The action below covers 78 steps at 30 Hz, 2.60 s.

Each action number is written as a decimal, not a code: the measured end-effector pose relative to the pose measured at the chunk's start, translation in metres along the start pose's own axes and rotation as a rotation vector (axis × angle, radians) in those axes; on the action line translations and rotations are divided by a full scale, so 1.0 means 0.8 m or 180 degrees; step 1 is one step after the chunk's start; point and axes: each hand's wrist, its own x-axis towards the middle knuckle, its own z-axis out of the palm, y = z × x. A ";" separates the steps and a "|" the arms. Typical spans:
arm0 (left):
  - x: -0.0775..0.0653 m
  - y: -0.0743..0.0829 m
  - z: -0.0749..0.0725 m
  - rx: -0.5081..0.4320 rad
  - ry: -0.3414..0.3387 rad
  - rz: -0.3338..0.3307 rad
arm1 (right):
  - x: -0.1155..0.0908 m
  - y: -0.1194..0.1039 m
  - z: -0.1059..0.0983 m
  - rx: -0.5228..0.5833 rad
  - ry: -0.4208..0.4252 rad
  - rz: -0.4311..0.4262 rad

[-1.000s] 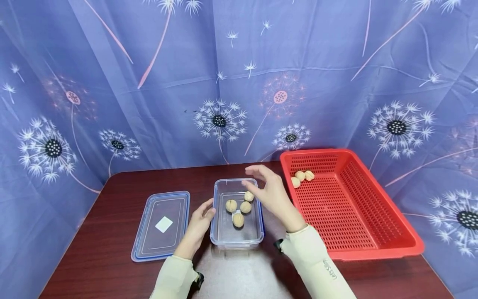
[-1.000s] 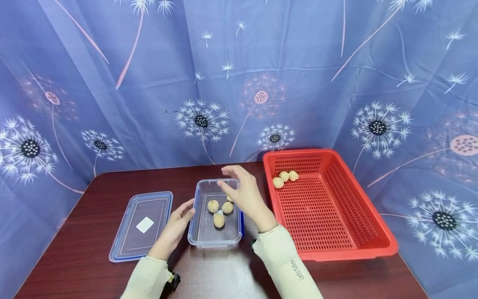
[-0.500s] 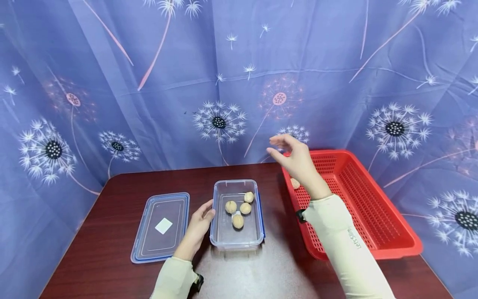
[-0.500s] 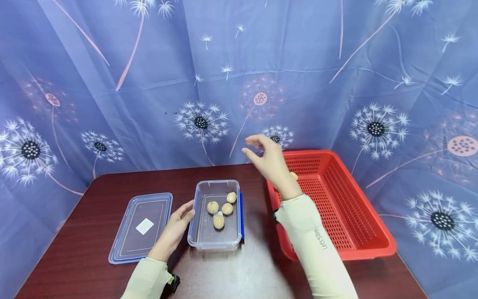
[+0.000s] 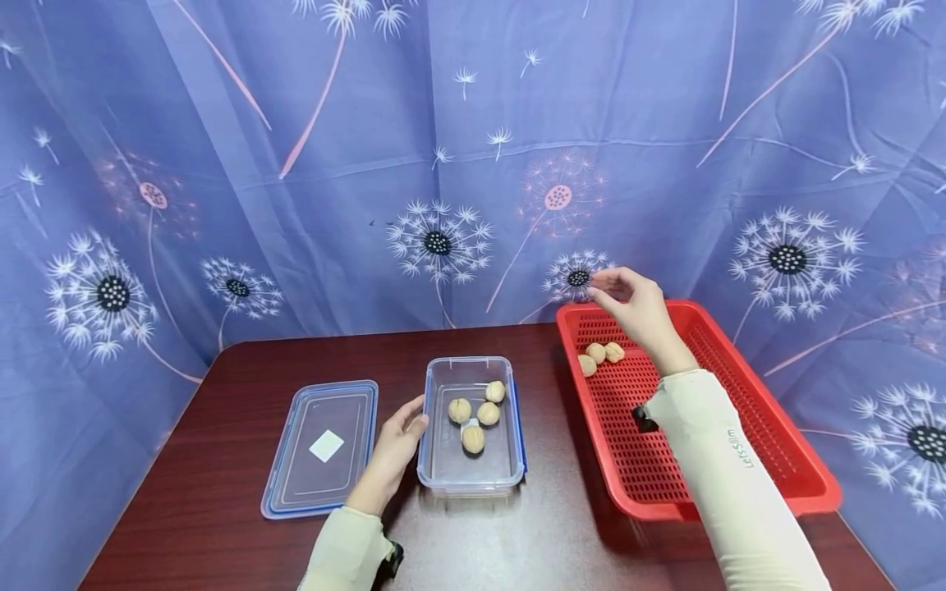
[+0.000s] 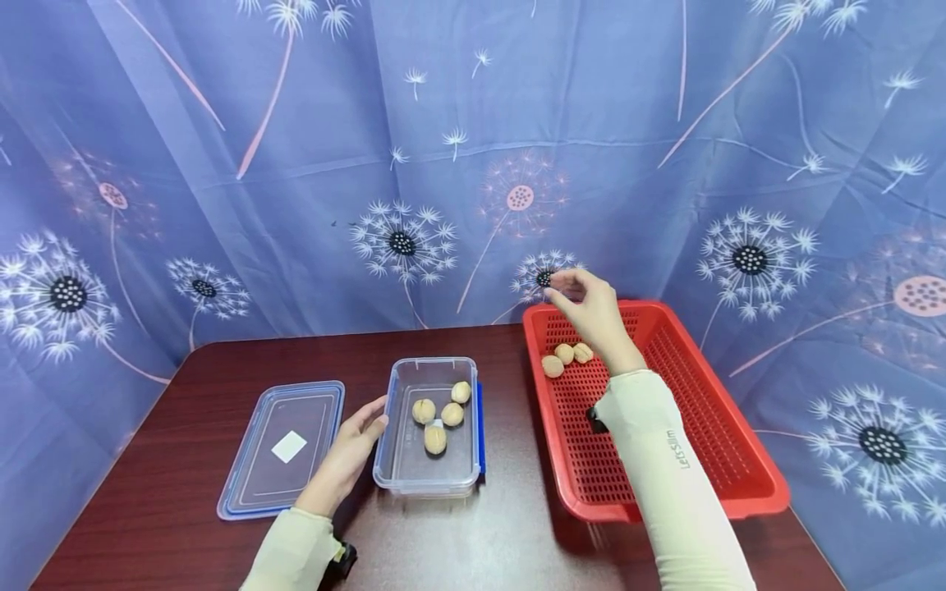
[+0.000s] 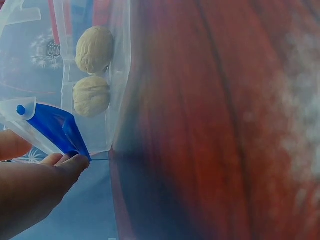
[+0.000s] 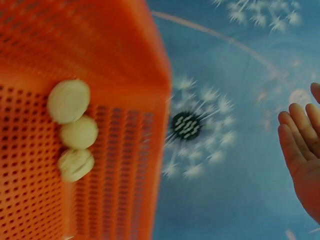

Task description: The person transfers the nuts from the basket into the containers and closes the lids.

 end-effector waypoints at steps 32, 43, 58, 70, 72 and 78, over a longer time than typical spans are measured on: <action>-0.002 -0.001 -0.001 -0.0003 0.0027 0.0061 | -0.038 0.136 0.034 0.0203 -0.1034 0.0936; -0.001 -0.001 0.000 0.0012 0.0000 0.0108 | -0.049 0.155 0.038 0.0291 -0.1173 0.0962; 0.002 0.001 -0.003 0.0063 0.0028 0.0119 | -0.048 0.167 0.048 -0.0158 -0.1102 0.0944; 0.001 0.003 -0.004 0.0072 0.0015 0.0069 | -0.047 0.165 0.058 -0.0323 -0.0947 0.0894; 0.000 0.002 -0.003 0.0067 0.0015 0.0064 | -0.049 0.167 0.057 -0.0310 -0.0945 0.0892; -0.001 0.000 -0.003 0.0053 0.0019 0.0092 | -0.053 0.166 0.054 -0.0269 -0.0953 0.0841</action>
